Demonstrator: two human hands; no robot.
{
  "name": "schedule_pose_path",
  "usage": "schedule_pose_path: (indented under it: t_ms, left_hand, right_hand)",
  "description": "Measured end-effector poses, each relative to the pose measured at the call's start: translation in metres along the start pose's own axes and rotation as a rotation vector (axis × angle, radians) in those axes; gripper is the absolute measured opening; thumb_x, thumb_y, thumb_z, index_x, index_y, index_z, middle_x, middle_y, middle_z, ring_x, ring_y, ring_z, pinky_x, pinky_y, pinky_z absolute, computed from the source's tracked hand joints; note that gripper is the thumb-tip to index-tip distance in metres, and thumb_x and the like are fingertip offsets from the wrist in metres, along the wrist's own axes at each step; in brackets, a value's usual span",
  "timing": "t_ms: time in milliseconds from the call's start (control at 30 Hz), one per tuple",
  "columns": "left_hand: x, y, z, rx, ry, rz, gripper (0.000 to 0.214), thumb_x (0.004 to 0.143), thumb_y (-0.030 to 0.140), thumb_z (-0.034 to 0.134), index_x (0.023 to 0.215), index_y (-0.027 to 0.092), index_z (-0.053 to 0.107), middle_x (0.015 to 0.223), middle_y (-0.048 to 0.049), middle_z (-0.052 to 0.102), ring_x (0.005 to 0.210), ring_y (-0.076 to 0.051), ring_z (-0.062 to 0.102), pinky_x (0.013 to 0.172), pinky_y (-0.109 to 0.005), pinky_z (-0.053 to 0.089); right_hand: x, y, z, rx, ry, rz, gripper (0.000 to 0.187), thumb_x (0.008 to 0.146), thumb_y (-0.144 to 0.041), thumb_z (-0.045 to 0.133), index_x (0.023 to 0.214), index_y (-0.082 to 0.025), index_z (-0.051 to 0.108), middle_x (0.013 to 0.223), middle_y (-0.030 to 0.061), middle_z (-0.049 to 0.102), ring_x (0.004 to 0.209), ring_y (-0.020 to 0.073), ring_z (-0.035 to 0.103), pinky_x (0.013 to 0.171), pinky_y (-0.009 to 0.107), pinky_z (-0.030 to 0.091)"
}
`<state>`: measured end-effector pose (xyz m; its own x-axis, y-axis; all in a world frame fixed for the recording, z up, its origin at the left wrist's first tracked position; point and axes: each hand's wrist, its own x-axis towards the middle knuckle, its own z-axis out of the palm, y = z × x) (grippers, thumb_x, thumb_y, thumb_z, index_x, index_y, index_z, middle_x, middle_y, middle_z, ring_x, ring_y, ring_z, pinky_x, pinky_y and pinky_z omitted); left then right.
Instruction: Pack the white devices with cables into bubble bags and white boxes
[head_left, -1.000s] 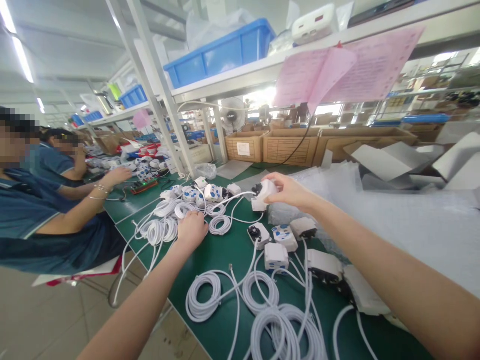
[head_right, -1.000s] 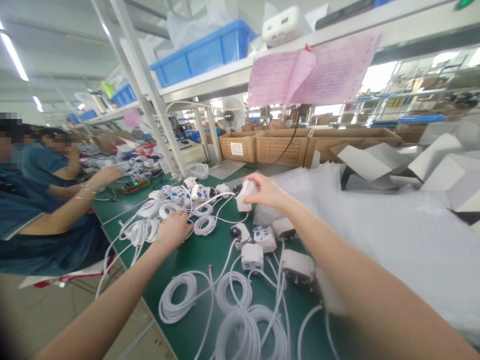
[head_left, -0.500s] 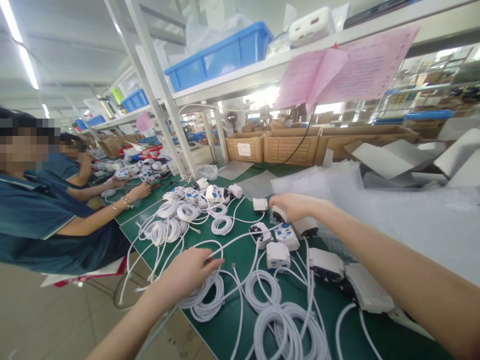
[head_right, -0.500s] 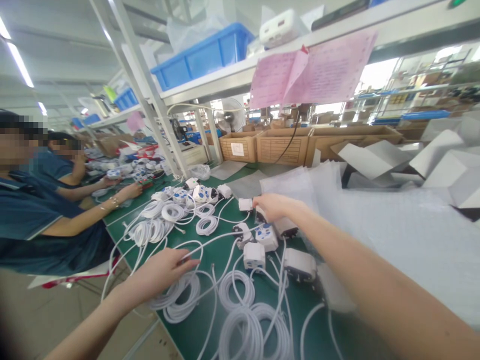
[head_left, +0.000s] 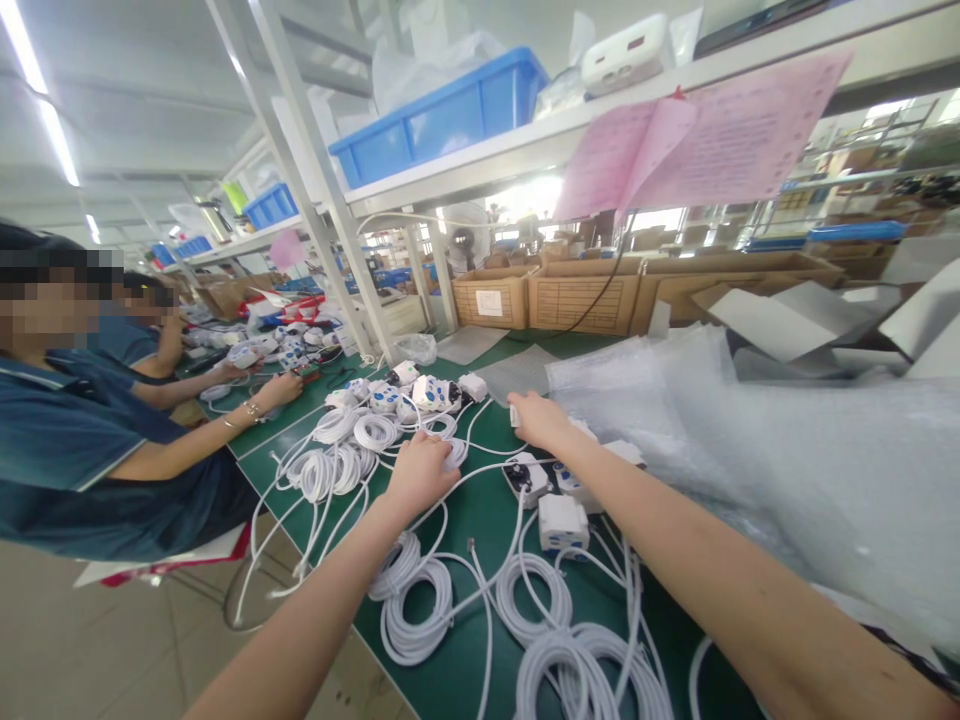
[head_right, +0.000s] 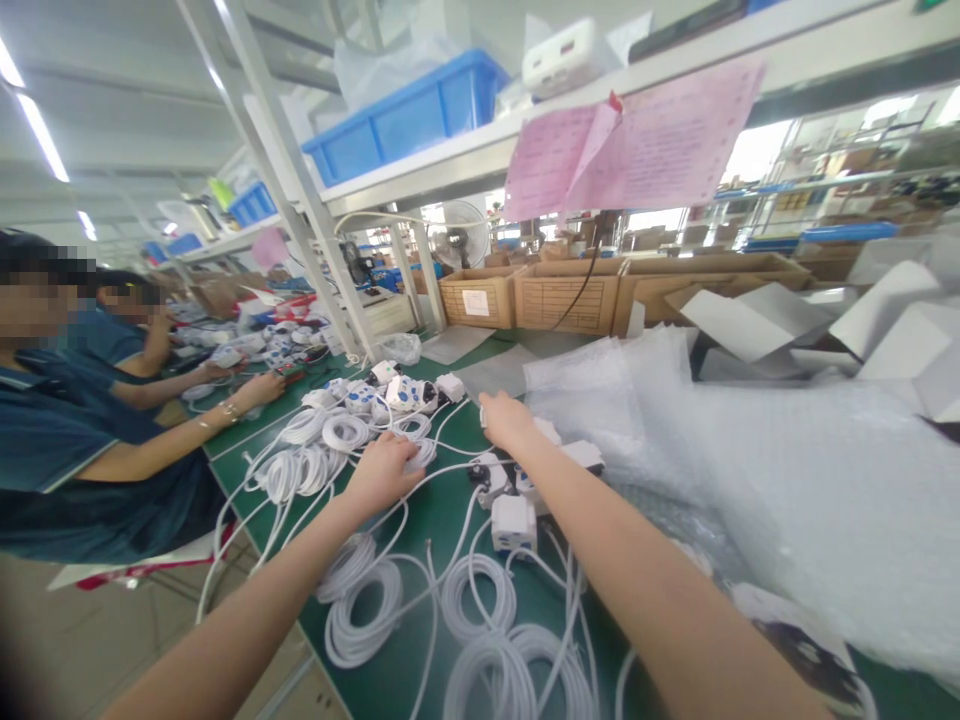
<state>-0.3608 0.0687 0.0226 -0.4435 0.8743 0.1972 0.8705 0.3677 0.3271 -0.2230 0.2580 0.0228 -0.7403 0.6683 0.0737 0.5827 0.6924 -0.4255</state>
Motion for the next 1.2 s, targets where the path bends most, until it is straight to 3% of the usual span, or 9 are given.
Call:
schedule_pose_path:
  t_ms: [133,300,500,600,767,900,1033,1133,1200]
  left_hand:
    - [-0.005,-0.019,-0.031,-0.249,0.146,-0.124,0.018,0.085,0.034,0.060,0.075,0.020,0.054,0.086,-0.0058,0.062,0.098,-0.029,0.062,0.092,-0.043,0.052]
    - [-0.027,-0.041,-0.064,-0.671,0.183,-0.316,0.033,0.083,0.053,0.059,0.079,0.020,0.057,0.079,-0.0037,0.057,0.068,-0.023,0.061,0.053,-0.035,0.058]
    - [-0.047,-0.041,-0.073,-1.044,0.241,-0.418,0.018,0.084,0.033,0.070,0.079,0.017,0.064,0.079,-0.0055,0.058,0.067,-0.020,0.060,0.046,-0.029,0.059]
    - [-0.027,-0.035,-0.075,-1.194,0.286,-0.465,0.009,0.093,0.023,0.062,0.093,0.015,0.065,0.090,-0.0078,0.065,0.071,-0.019,0.065,0.053,-0.029,0.062]
    - [0.045,-0.017,-0.071,-1.370,0.300,-0.411,0.012,0.104,0.021,0.050,0.100,0.015,0.060,0.099,-0.0070,0.069,0.082,-0.017,0.070,0.073,-0.034,0.064]
    - [0.074,-0.005,-0.065,-1.348,0.187,-0.250,0.023,0.101,0.037,0.061,0.097,0.014,0.064,0.095,-0.0094,0.071,0.087,-0.020,0.071,0.085,-0.035,0.060]
    - [0.048,-0.006,-0.054,-1.131,0.096,-0.061,0.039,0.092,0.054,0.067,0.098,0.016,0.069,0.098,-0.0108,0.073,0.101,-0.027,0.069,0.103,-0.042,0.051]
    - [0.021,-0.008,-0.046,-0.900,0.070,0.054,0.032,0.068,0.038,0.087,0.089,0.019,0.072,0.099,-0.0066,0.073,0.109,-0.030,0.065,0.113,-0.042,0.042]
    - [0.013,-0.008,-0.046,-0.760,0.107,0.074,0.024,0.064,0.028,0.083,0.083,0.020,0.071,0.101,-0.0053,0.072,0.113,-0.030,0.062,0.115,-0.042,0.038]
  right_hand:
    - [0.004,0.010,-0.012,0.240,0.079,0.072,0.037,0.099,-0.029,0.068,0.132,-0.016,0.058,0.127,0.0102,0.062,0.109,0.0249,0.065,0.093,0.045,0.058]
    - [0.004,0.008,-0.029,0.638,0.060,0.177,0.029,0.102,-0.030,0.065,0.126,-0.014,0.060,0.104,0.0052,0.066,0.077,0.0141,0.066,0.065,0.027,0.060]
    - [-0.005,-0.014,-0.033,1.077,0.043,0.209,0.017,0.102,-0.027,0.064,0.111,-0.012,0.063,0.091,0.0017,0.065,0.068,0.0111,0.064,0.058,0.022,0.056]
    - [-0.005,-0.033,-0.042,1.292,0.072,0.152,0.011,0.101,-0.022,0.064,0.102,-0.011,0.064,0.089,0.0011,0.065,0.072,0.0116,0.065,0.062,0.023,0.058]
    - [-0.014,-0.080,-0.063,1.501,0.054,0.015,0.009,0.089,-0.005,0.064,0.094,-0.013,0.067,0.084,0.0014,0.068,0.073,0.0144,0.067,0.060,0.025,0.061]
    - [-0.028,-0.116,-0.079,1.614,-0.016,-0.102,0.024,0.082,-0.002,0.066,0.101,-0.015,0.067,0.089,0.0039,0.071,0.078,0.0183,0.070,0.065,0.032,0.065]
    - [-0.029,-0.135,-0.100,1.780,0.004,-0.178,0.017,0.086,-0.005,0.063,0.100,-0.015,0.063,0.102,0.0056,0.071,0.092,0.0178,0.070,0.085,0.035,0.066]
    - [-0.024,-0.138,-0.114,1.883,0.046,-0.205,0.015,0.087,-0.007,0.059,0.099,-0.016,0.060,0.110,0.0054,0.069,0.106,0.0179,0.068,0.095,0.034,0.063]
    - [-0.021,-0.137,-0.121,1.927,0.072,-0.249,0.019,0.086,-0.008,0.060,0.102,-0.017,0.060,0.112,0.0056,0.068,0.111,0.0199,0.067,0.096,0.034,0.063]
